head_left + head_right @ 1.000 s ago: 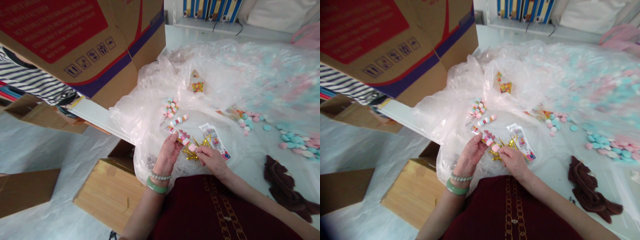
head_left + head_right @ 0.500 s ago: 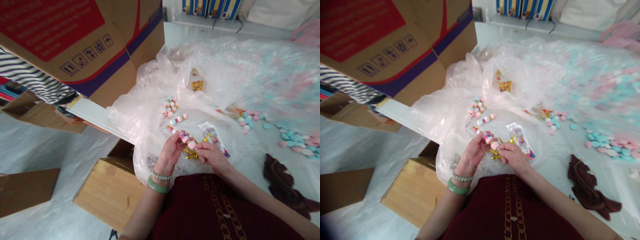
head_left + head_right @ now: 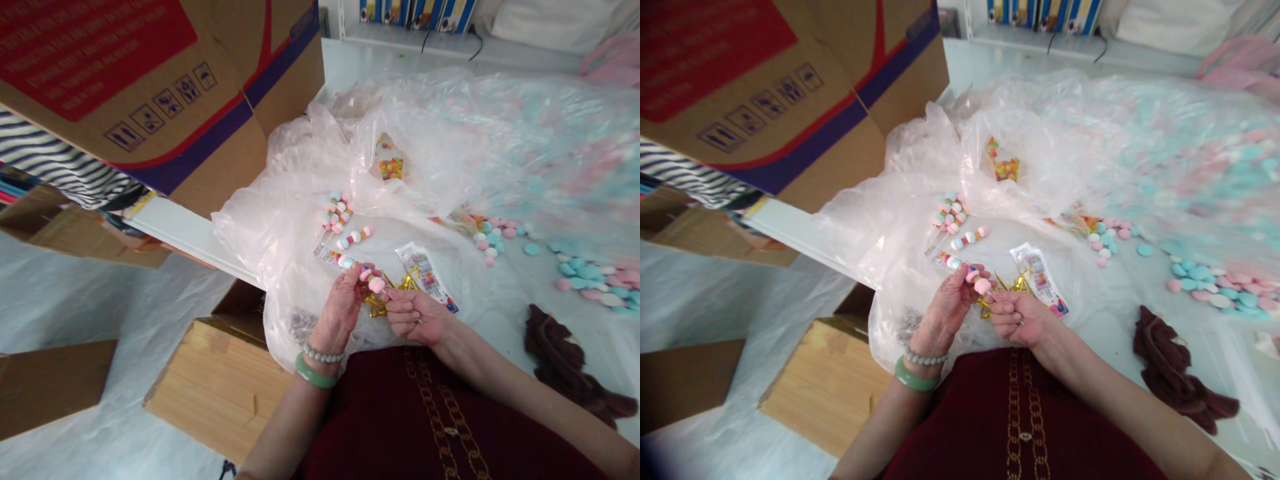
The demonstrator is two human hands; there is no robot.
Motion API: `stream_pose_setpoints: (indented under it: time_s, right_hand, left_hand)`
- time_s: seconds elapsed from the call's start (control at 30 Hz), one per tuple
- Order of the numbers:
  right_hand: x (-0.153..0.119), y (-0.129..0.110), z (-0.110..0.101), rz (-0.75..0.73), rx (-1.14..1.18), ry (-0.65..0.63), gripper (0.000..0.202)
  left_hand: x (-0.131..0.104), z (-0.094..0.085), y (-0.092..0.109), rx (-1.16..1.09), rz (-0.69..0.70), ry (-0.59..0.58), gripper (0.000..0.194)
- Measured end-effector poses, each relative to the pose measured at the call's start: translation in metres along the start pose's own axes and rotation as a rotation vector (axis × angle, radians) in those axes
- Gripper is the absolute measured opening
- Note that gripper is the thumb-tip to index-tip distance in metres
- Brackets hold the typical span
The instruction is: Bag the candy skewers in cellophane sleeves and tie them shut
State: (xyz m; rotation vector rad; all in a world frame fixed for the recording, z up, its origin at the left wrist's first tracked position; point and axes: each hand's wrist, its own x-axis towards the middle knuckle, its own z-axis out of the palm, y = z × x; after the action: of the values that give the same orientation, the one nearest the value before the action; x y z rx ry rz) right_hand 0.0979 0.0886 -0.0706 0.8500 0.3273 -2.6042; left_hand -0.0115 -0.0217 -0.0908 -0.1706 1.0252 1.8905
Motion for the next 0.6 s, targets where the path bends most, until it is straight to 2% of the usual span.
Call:
stream_pose_setpoints:
  time_s: [0.07,0.13,0.27,0.33,0.47,0.53,0.6]
  right_hand:
    - [0.002,0.003,0.005,-0.018,-0.033,0.013,0.009]
    - [0.004,0.006,0.007,-0.101,-0.111,0.049,0.012]
    - [0.005,0.013,0.009,-0.418,-0.395,0.222,0.018]
    - [0.005,0.014,0.011,-0.524,-0.539,0.318,0.019]
    - [0.007,0.014,0.010,-0.619,-0.798,0.430,0.016]
    - [0.006,0.016,0.008,-0.709,-1.051,0.541,0.014]
    - [0.004,0.018,0.005,-0.866,-1.429,0.690,0.017]
  left_hand:
    - [0.001,0.001,0.000,-0.040,-0.084,-0.004,0.038]
    - [0.001,0.000,0.002,-0.073,-0.131,0.001,0.035]
    - [0.003,-0.005,0.012,-0.084,0.002,0.038,0.013]
    - [0.003,-0.006,0.018,-0.129,0.040,0.035,0.012]
    - [0.002,-0.004,0.025,-0.145,0.060,0.096,0.020]
    - [0.002,-0.002,0.025,-0.075,0.131,0.104,0.022]
    - [0.001,-0.001,0.023,-0.005,0.192,0.106,0.024]
